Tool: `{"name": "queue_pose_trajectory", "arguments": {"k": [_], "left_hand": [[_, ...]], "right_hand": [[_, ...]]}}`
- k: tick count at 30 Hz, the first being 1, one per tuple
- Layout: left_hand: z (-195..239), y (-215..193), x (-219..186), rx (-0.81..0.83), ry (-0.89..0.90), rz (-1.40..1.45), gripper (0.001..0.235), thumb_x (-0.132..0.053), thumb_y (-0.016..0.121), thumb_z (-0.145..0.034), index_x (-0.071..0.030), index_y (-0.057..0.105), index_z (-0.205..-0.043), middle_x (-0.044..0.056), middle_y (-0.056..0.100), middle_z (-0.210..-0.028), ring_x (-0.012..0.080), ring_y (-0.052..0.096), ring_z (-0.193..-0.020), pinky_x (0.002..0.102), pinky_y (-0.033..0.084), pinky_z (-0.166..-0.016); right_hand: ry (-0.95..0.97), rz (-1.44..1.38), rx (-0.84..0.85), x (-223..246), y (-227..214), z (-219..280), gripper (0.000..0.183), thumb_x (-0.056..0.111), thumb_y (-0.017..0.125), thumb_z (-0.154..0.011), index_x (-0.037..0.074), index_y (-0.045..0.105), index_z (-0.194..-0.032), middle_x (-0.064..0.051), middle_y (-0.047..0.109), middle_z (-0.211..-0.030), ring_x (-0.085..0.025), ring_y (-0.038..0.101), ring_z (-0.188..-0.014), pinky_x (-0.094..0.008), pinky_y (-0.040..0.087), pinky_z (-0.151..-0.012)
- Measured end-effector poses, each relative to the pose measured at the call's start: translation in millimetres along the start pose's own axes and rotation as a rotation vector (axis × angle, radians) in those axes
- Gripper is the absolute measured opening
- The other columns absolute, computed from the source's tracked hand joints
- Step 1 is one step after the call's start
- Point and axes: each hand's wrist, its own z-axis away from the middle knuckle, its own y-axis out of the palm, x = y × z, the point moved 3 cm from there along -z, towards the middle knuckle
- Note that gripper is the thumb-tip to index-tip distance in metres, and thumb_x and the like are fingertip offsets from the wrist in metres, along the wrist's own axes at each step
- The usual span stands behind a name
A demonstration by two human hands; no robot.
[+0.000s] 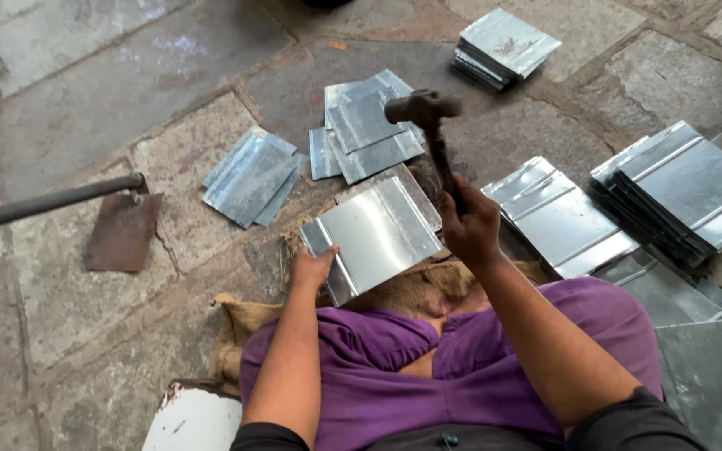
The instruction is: The person sits cross-legged on a paved floor and uses a hammer to repeatedly strike a rectangular metal sheet placed on a cloth. They hold the sheet with one hand and strike it with the other, occasionally adjusting its position. Stacks of similar metal sheets are visible nearby.
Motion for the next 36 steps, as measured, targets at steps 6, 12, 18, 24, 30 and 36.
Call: {"name": "queue_pose_trajectory", "arguments": {"k": [6, 12, 18, 24, 30, 36], "left_hand": [[0.6, -6.0, -4.7, 0.051, -0.062, 0.032, 0.073, -0.057, 0.084, -0.078, 0.003, 0.068, -0.117, 0.023, 0.075, -0.111, 0.0354, 0.075, -0.100, 0.042, 0.058, -0.089], [9.5, -9.9, -0.8, -0.015, 0.049, 0.116, 0.067, -0.052, 0.085, -0.073, -0.002, 0.072, -0.115, 0.020, 0.076, -0.108, 0.0342, 0.074, -0.100, 0.042, 0.056, -0.088], [20.1, -25.5, -11.4, -0.047, -0.023, 0.097, 0.066, -0.053, 0.086, -0.074, 0.000, 0.072, -0.111, 0.021, 0.076, -0.105, 0.0335, 0.075, -0.096, 0.041, 0.057, -0.086], [30.9, -47.4, -3.7, -0.159, -0.024, 0.549, 0.036, -0.027, 0.075, -0.090, 0.002, 0.073, -0.112, 0.015, 0.078, -0.100, 0.0238, 0.072, -0.085, 0.038, 0.056, -0.075], [31.3, -86.2, -16.9, -0.142, 0.043, 1.069, 0.021, -0.014, 0.070, -0.095, 0.000, 0.066, -0.111, 0.009, 0.075, -0.100, 0.0196, 0.070, -0.083, 0.034, 0.056, -0.077], [93.9, -181.6, -145.3, -0.220, 0.143, 0.637, 0.031, -0.022, 0.071, -0.091, 0.000, 0.068, -0.112, 0.016, 0.075, -0.101, 0.0243, 0.075, -0.084, 0.039, 0.063, -0.078]], "right_hand": [[0.065, 0.080, 0.259, -45.3, 35.1, 4.2, 0.019, 0.018, 0.066, -0.100, 0.004, 0.074, -0.111, -0.015, 0.073, -0.083, -0.029, 0.070, -0.068, -0.040, 0.054, -0.064], [0.134, 0.194, 0.243, -66.1, 46.0, 13.3, 0.030, 0.028, 0.070, -0.096, 0.006, 0.072, -0.115, -0.023, 0.071, -0.088, -0.038, 0.070, -0.076, -0.047, 0.054, -0.068], [0.385, 0.264, 0.327, -106.7, 60.0, 7.2, 0.033, 0.032, 0.070, -0.095, 0.010, 0.075, -0.118, -0.021, 0.075, -0.089, -0.035, 0.072, -0.074, -0.046, 0.054, -0.069], [0.571, 0.178, 0.242, -110.6, 22.6, -4.0, 0.031, 0.035, 0.071, -0.098, 0.008, 0.077, -0.114, -0.014, 0.071, -0.075, -0.022, 0.059, -0.056, -0.041, 0.048, -0.052], [0.277, -0.246, 0.040, -55.0, -13.9, -28.3, 0.025, 0.024, 0.067, -0.102, 0.002, 0.072, -0.113, -0.003, 0.067, -0.071, -0.009, 0.053, -0.048, -0.028, 0.040, -0.039], [0.067, -0.584, -0.124, -29.3, -44.1, -31.6, 0.019, 0.018, 0.068, -0.108, -0.001, 0.068, -0.110, -0.001, 0.061, -0.074, -0.008, 0.053, -0.056, -0.024, 0.040, -0.047]]}}
